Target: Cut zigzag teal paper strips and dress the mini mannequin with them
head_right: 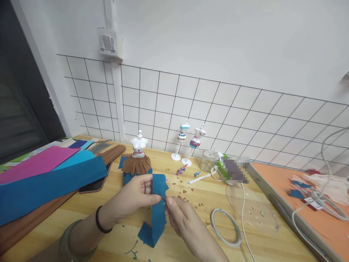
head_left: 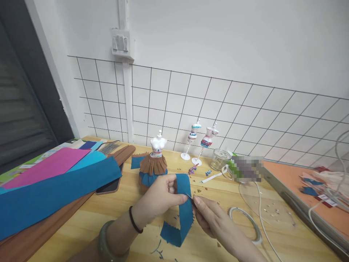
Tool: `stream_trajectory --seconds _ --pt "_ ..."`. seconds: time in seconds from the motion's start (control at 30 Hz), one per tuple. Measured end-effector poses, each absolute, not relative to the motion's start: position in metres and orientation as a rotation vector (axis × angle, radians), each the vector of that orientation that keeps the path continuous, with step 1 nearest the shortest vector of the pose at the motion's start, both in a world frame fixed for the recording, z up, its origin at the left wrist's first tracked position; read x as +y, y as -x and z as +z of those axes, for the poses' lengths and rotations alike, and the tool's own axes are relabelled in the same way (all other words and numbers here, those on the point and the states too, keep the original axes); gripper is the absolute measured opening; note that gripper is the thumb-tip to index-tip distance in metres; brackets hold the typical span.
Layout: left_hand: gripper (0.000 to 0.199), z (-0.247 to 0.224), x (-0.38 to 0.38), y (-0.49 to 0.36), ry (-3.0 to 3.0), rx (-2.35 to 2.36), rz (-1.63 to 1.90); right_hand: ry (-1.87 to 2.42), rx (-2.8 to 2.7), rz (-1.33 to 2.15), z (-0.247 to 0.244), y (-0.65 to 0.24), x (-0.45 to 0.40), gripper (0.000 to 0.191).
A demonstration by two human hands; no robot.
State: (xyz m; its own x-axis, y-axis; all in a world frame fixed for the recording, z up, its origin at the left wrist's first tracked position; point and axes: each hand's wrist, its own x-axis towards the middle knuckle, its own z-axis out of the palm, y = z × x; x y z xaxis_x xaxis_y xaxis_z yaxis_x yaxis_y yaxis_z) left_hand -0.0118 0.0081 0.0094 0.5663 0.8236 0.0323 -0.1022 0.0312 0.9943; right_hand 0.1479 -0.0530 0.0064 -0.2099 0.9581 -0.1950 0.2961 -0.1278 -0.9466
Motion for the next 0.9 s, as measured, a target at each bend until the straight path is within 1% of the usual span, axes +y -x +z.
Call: stream_trajectory --seconds 0.57,0.9 --pt "0.014 0.0083 0.0099 0.0131 -1.415 0.664 0.828 1.444 -1.528 1.382 0.0053 -0.1493 -0.0519 0.042" --pt "0.016 0.0089 0.0101 0.0136 -1.432 0.676 0.821 1.416 -1.502 1.373 0.005 -0.1472 -0.0522 0.042"
